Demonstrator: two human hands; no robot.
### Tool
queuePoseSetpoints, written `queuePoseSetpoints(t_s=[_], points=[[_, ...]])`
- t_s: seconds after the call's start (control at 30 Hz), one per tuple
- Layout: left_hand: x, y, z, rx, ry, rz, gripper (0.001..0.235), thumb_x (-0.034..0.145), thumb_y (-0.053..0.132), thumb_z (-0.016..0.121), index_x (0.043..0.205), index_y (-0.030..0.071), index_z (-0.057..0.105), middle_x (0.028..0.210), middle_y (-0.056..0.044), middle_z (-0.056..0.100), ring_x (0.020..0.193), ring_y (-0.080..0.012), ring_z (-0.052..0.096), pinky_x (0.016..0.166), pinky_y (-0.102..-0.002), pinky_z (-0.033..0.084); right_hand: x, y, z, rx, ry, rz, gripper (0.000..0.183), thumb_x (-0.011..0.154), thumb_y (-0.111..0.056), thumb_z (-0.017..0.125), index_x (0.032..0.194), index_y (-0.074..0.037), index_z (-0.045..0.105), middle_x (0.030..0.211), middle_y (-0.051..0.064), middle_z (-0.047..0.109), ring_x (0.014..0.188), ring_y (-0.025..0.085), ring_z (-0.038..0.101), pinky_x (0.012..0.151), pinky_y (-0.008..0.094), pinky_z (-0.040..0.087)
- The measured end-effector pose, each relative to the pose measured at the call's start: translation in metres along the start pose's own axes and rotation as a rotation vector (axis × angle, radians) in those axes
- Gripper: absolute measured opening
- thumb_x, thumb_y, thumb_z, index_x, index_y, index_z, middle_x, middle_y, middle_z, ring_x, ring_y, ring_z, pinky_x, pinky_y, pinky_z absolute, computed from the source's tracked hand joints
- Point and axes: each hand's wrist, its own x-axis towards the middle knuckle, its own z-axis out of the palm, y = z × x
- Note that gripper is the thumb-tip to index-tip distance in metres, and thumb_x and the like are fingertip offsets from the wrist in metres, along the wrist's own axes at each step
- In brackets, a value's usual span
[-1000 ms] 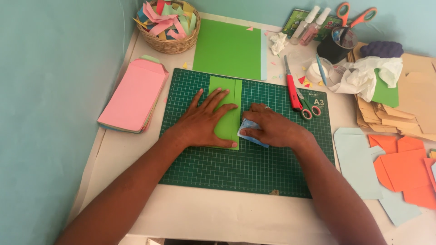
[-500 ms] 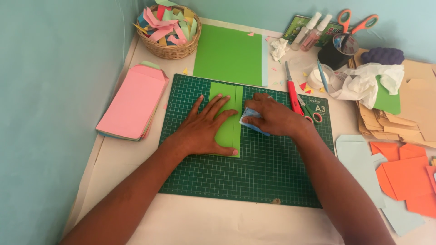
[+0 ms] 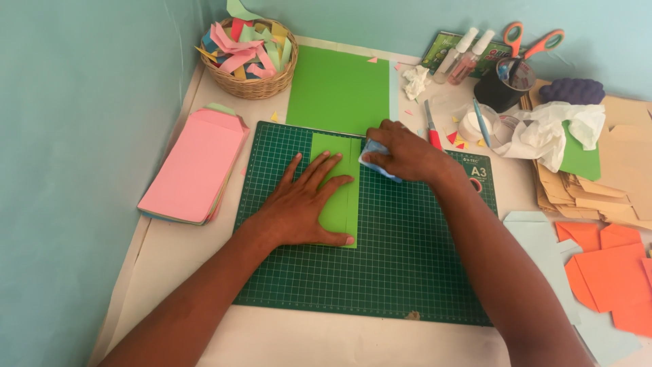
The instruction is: Folding green paper and using a plastic card to create sharp, clean creases on a cutting mat.
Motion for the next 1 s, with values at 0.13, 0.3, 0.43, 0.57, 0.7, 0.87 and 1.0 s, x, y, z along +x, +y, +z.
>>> queuePoseSetpoints(t_s=[0.13, 0.3, 0.43, 0.57, 0.7, 0.87, 1.0], points=[[0.0, -0.001, 0.001, -0.009, 0.008, 0.001, 0.102, 0.076, 0.082, 0.066, 0.152, 0.022, 0.034, 0.168, -0.013, 0.016, 0.158, -0.0325, 0.011, 0.125, -0.063, 0.0, 0.017, 0.015, 0.002, -0.004, 0.015, 0.005, 0.03, 0.099, -0.037, 0.064, 0.122, -0.018, 0.065, 0.108, 0.019, 0.059, 0.108, 0.041, 0.06, 0.095, 0.05, 0.047], [0.0, -0.003, 0.005, -0.01, 0.049, 0.022, 0.102, 0.074, 0.08, 0.068, 0.152, 0.023, 0.035, 0.167, -0.014, 0.018, 0.157, -0.0344, 0.013, 0.124, -0.066, 0.002, 0.036, 0.025, 0.012, -0.154, 0.263, -0.03, 0.025, 0.1, -0.031, 0.064, 0.119, -0.015, 0.061, 0.102, 0.018, 0.057, 0.1, 0.041, 0.063, 0.087, 0.051, 0.05], [0.0, -0.009, 0.009, 0.105, 0.172, 0.062, 0.1, 0.073, 0.075, 0.074, 0.151, 0.023, 0.04, 0.164, -0.015, 0.028, 0.154, -0.0359, 0.023, 0.123, -0.065, 0.012, 0.02, 0.0, 0.0, -0.141, 0.363, -0.067, 0.029, 0.101, -0.031, 0.063, 0.122, -0.012, 0.056, 0.104, 0.021, 0.057, 0.104, 0.045, 0.063, 0.089, 0.055, 0.051], [0.001, -0.01, 0.014, -0.051, 0.194, 0.089, 0.078, 0.084, 0.072, 0.064, 0.144, 0.025, 0.049, 0.155, -0.013, 0.035, 0.15, -0.0349, 0.029, 0.121, -0.064, 0.019, -0.02, -0.012, -0.007, 0.257, 0.449, 0.128, 0.026, 0.103, -0.04, 0.06, 0.112, -0.016, 0.053, 0.089, 0.016, 0.06, 0.094, 0.042, 0.066, 0.082, 0.054, 0.05], [0.011, -0.018, 0.025, -0.065, 0.275, 0.106, 0.05, 0.09, 0.049, 0.065, 0.133, 0.023, 0.058, 0.139, -0.008, 0.046, 0.14, -0.0302, 0.042, 0.114, -0.057, 0.035, -0.032, 0.009, 0.02, 0.373, 0.46, 0.181, 0.027, 0.1, -0.025, 0.059, 0.124, -0.012, 0.057, 0.088, 0.019, 0.066, 0.09, 0.04, 0.069, 0.079, 0.053, 0.051], [0.018, -0.028, 0.029, -0.029, 0.425, 0.101, 0.058, 0.087, 0.051, 0.071, 0.133, 0.02, 0.057, 0.136, -0.008, 0.049, 0.136, -0.0302, 0.047, 0.11, -0.056, 0.039, -0.03, 0.006, 0.037, 0.363, 0.554, 0.201, 0.047, 0.1, -0.024, 0.06, 0.144, -0.012, 0.049, 0.091, 0.017, 0.067, 0.094, 0.038, 0.069, 0.081, 0.05, 0.054], [0.012, -0.027, 0.025, 0.031, 0.391, 0.057, 0.079, 0.086, 0.058, 0.067, 0.15, 0.017, 0.046, 0.158, -0.012, 0.039, 0.15, -0.0322, 0.034, 0.118, -0.065, 0.026, -0.039, -0.003, 0.043, 0.38, 0.678, 0.164, 0.057, 0.098, -0.016, 0.064, 0.149, -0.004, 0.041, 0.091, 0.019, 0.062, 0.091, 0.039, 0.067, 0.08, 0.051, 0.053]])
